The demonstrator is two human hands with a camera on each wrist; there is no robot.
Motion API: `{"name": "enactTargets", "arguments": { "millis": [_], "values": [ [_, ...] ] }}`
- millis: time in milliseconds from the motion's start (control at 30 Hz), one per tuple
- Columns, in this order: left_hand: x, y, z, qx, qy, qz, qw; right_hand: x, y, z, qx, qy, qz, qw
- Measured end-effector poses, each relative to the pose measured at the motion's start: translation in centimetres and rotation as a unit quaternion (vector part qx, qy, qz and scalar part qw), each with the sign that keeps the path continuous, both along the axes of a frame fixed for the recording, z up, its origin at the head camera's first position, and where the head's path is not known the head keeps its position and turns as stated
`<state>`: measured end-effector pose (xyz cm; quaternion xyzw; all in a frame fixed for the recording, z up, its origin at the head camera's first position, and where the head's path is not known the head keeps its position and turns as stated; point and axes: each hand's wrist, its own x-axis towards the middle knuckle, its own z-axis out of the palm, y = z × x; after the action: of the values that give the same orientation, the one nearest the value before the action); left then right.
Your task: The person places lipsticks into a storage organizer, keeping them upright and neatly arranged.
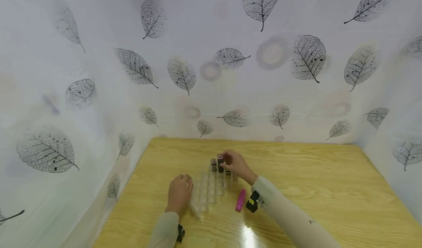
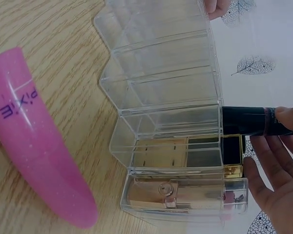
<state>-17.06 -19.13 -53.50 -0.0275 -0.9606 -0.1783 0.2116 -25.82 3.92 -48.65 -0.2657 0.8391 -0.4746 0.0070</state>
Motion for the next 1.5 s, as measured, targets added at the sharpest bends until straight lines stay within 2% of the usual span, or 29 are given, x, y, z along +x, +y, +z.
{"name": "enactTargets", "arguments": {
  "millis": [233,433,567,733,800,933,1133,1300,1400,1500],
  "values": [
    [0.0,0.0,-0.2,0.001,0.014,0.001,0.9999,0.1,-0.1,-0.1,0.01,0.006,-0.012,0.9999],
    [0.0,0.1,-0.4,-0.002,0.025,0.004,0.9997,0.3,0.0,-0.5,0.018,0.008,0.001,0.9998],
    [0.0,0.0,-0.4,-0.004,0.026,0.005,0.9996,0.3,0.1,-0.6,0.023,0.013,-0.006,0.9996],
    [0.0,0.0,-0.4,-0.006,0.03,0.004,0.9995,0.4,0.6,-0.3,0.005,0.027,-0.013,0.9995],
    [0.0,-0.1,-0.4,-0.008,0.032,0.005,0.9995,0.6,0.9,-0.1,-0.012,0.05,-0.011,0.9986],
    [0.1,0.0,-0.3,-0.011,0.036,0.007,0.9992,1.5,2.0,0.4,-0.028,0.079,-0.007,0.9964],
    [0.1,0.2,-0.3,-0.02,0.048,0.009,0.9986,4.0,4.4,0.9,0.047,0.084,0.004,0.9953],
    [0.1,0.2,-0.5,-0.02,0.05,0.014,0.9984,6.2,6.1,0.2,0.138,0.104,0.05,0.9837],
    [0.0,0.2,-0.5,-0.017,0.048,0.016,0.9986,7.0,6.7,-0.5,0.194,0.124,0.099,0.9682],
    [0.0,0.2,-0.5,-0.017,0.045,0.019,0.9986,7.4,7.0,-1.4,0.244,0.159,0.139,0.9466]
  ]
}}
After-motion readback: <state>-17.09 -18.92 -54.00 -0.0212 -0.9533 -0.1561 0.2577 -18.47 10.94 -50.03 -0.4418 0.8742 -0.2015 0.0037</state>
